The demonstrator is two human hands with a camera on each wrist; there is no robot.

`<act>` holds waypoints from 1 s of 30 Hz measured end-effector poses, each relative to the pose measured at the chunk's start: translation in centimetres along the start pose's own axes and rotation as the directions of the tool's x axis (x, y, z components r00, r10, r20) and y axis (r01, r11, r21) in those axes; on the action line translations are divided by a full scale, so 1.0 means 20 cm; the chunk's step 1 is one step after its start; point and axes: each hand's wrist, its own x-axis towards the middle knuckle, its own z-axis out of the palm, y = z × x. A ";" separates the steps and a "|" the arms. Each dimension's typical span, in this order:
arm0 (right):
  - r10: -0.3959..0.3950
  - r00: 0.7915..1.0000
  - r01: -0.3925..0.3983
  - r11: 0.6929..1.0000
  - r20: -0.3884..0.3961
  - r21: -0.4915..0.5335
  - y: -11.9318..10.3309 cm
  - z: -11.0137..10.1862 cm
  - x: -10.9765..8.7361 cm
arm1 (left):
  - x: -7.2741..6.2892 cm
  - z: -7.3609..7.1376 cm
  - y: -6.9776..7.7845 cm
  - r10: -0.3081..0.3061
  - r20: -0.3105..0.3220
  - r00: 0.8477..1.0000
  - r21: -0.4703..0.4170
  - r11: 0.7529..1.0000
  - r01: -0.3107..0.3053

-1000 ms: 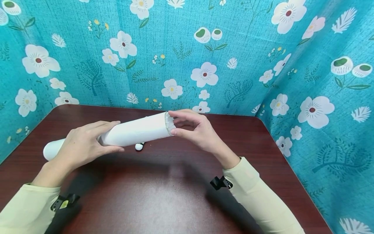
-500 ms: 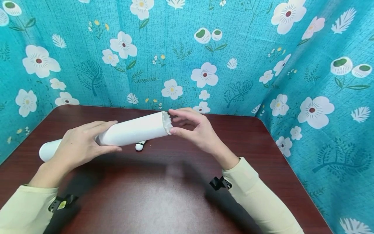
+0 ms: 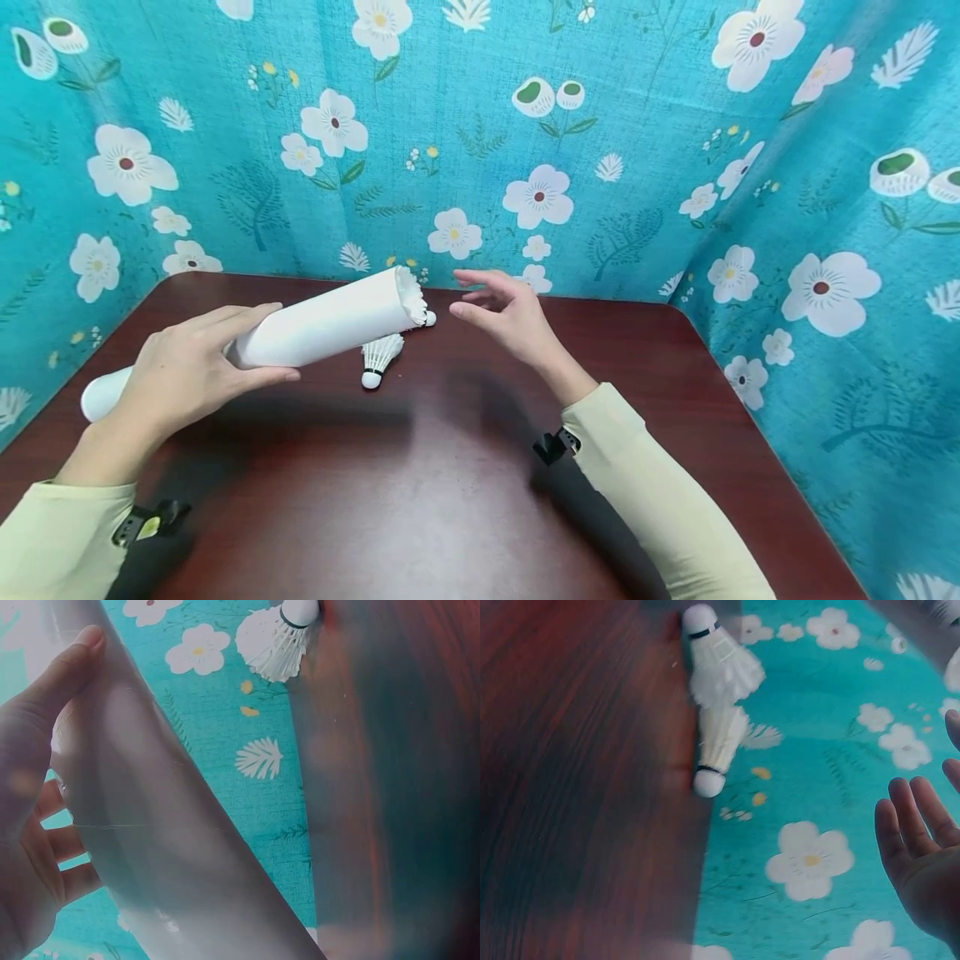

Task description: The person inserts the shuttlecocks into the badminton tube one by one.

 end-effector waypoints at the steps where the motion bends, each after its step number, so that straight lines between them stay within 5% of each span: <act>1: 0.016 1.000 -0.016 1.000 -0.001 -0.004 0.03 0.01 0.02 | 0.00 -0.01 0.00 -0.011 0.001 1.000 0.002 1.000 0.011; 9: 0.108 0.994 -0.107 0.993 0.027 -0.040 0.24 0.13 0.15 | 0.00 -0.06 -0.02 -0.106 0.038 0.994 0.023 0.994 0.106; 18: 0.127 0.986 -0.115 0.987 0.104 -0.108 0.33 0.29 0.25 | -0.01 -0.10 -0.06 -0.191 0.073 0.979 0.033 0.981 0.189; 26: 0.087 0.968 -0.020 0.961 0.235 -0.275 0.35 0.40 0.33 | -0.01 -0.14 -0.09 -0.224 0.092 0.970 0.028 0.975 0.222; 30: 0.099 0.946 0.033 0.917 0.308 -0.397 0.35 0.44 0.37 | -0.02 -0.15 -0.10 -0.230 0.086 0.969 0.025 0.973 0.228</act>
